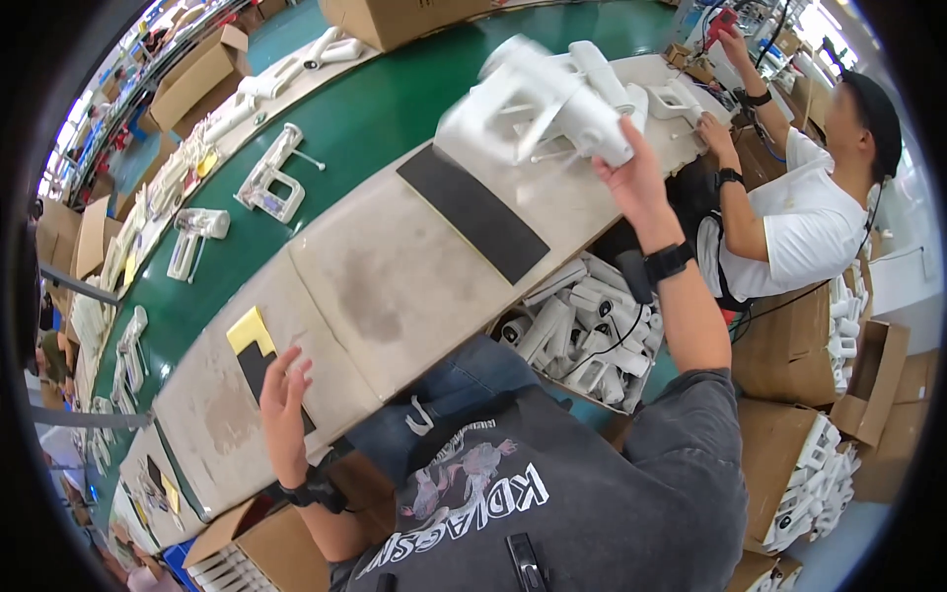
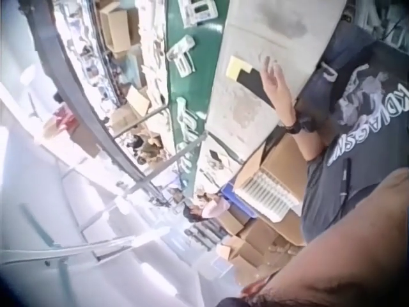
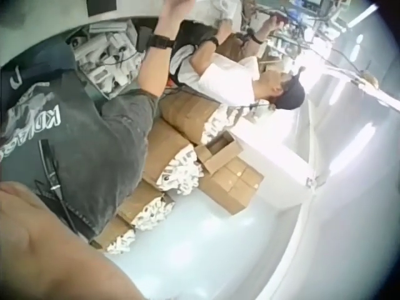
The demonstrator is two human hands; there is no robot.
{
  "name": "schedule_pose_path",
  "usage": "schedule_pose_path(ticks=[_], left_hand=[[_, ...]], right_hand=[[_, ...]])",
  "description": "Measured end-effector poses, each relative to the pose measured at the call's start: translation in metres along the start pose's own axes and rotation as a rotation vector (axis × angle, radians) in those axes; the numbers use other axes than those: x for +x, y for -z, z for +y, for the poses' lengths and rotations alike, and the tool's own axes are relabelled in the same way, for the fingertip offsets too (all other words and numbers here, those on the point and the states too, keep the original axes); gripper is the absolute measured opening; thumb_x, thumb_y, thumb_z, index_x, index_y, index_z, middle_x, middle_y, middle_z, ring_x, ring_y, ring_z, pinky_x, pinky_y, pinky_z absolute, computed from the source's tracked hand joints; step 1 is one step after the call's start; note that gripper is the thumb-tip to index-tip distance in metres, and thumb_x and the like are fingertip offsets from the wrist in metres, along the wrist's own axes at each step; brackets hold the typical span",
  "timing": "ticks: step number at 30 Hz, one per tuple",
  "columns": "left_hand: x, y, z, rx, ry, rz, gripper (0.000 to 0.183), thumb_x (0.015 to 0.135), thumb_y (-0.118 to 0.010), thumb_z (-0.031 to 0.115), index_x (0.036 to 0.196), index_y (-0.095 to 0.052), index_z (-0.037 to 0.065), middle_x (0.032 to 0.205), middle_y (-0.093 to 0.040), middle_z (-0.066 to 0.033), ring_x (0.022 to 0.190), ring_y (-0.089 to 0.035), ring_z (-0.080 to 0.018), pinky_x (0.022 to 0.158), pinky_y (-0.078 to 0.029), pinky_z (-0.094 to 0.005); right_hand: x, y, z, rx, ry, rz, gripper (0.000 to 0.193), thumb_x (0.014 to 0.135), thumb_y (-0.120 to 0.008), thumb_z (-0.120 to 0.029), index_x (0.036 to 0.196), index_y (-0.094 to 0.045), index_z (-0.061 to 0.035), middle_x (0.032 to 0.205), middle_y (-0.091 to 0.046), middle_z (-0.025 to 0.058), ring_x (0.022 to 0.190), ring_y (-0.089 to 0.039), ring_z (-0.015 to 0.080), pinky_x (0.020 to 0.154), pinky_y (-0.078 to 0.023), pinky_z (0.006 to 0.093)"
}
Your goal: The person assembles a handheld device by fitting a white plastic shell over internal components, pressing the halves together, and then peeling the backing from a black foam pad to stick it onto the housing before placing the unit into a box.
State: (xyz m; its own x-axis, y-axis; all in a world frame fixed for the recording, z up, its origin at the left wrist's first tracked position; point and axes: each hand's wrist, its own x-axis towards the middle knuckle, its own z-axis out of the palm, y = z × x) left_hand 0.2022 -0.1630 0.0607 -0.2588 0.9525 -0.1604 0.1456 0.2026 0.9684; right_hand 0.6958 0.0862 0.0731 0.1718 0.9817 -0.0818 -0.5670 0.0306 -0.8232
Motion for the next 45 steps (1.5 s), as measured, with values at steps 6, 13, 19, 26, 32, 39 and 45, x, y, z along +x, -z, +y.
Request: schedule_pose_path(ticks=[6,13,19,26,32,39,45], left_hand=[[0.001,-0.012,-0.018,-0.087,0.084,-0.098,0.036,0.103,-0.061,0.017,0.136,-0.058,0.003,0.105,-0.069,-0.0054,0.110,-0.060,-0.0127,0.093,-0.044,-0.0254],[0.001,-0.018,-0.018,-0.029,0.103,-0.142,0.035,0.105,-0.057,0.018,0.134,-0.058,-0.001,0.135,-0.062,-0.0110,0.118,-0.064,-0.0235,0.097,-0.049,-0.0340],[0.005,-0.022,-0.020,-0.035,0.097,-0.160,0.036,0.104,-0.059,0.019,0.135,-0.057,-0.001,0.133,-0.063,-0.0113,0.117,-0.064,-0.0227,0.097,-0.049,-0.0329],[0.028,-0.026,-0.027,0.017,0.037,-0.068,0.040,0.103,-0.063,0.021,0.137,-0.056,0.002,0.128,-0.064,-0.0123,0.117,-0.063,-0.0199,0.097,-0.048,-0.0305],[0.038,-0.019,-0.032,0.076,-0.084,-0.034,0.039,0.100,-0.066,0.021,0.134,-0.059,0.003,0.126,-0.066,-0.0116,0.117,-0.063,-0.0222,0.098,-0.049,-0.0333],[0.049,0.028,-0.070,0.811,-0.082,0.545,0.059,0.092,-0.073,0.037,0.138,-0.053,0.005,0.148,-0.046,-0.0162,0.142,-0.035,-0.0381,0.113,-0.028,-0.0588],[0.031,0.062,-0.110,0.881,0.250,0.744,0.095,0.086,-0.074,0.052,0.154,-0.030,0.003,0.151,-0.040,-0.0223,0.140,-0.035,-0.0437,0.110,-0.028,-0.0660]], right_hand=[[0.105,0.039,-0.030,-0.228,0.094,0.004,0.053,0.095,-0.073,-0.036,0.132,-0.058,-0.0014,0.119,-0.067,0.0078,0.101,-0.065,0.0199,0.088,-0.052,0.0352],[0.166,0.062,-0.007,-0.879,0.179,0.321,0.079,0.079,-0.083,-0.054,0.129,-0.062,0.0048,0.109,-0.069,0.0076,0.095,-0.064,0.0135,0.076,-0.049,0.0295],[0.176,0.075,0.017,-1.171,0.247,0.308,0.089,0.079,-0.081,-0.057,0.134,-0.054,0.0083,0.108,-0.069,0.0140,0.088,-0.066,0.0166,0.071,-0.053,0.0291],[0.199,0.090,0.031,-1.366,0.314,0.196,0.092,0.079,-0.080,-0.059,0.133,-0.053,0.0100,0.107,-0.070,0.0169,0.091,-0.069,0.0190,0.075,-0.055,0.0308],[0.186,0.070,0.026,-1.683,0.456,0.254,0.088,0.085,-0.070,-0.063,0.126,-0.058,0.0132,0.120,-0.065,0.0356,0.115,-0.063,0.0453,0.098,-0.050,0.0476],[0.057,-0.128,0.056,-1.269,0.681,-0.543,0.041,0.098,-0.066,-0.026,0.130,-0.061,-0.0016,0.122,-0.067,0.0138,0.103,-0.065,0.0242,0.093,-0.051,0.0354],[0.055,-0.274,0.222,-1.620,0.619,-1.282,0.041,0.088,-0.067,-0.005,0.128,-0.060,-0.0003,0.134,-0.056,0.0159,0.123,-0.051,0.0376,0.106,-0.044,0.0436]])
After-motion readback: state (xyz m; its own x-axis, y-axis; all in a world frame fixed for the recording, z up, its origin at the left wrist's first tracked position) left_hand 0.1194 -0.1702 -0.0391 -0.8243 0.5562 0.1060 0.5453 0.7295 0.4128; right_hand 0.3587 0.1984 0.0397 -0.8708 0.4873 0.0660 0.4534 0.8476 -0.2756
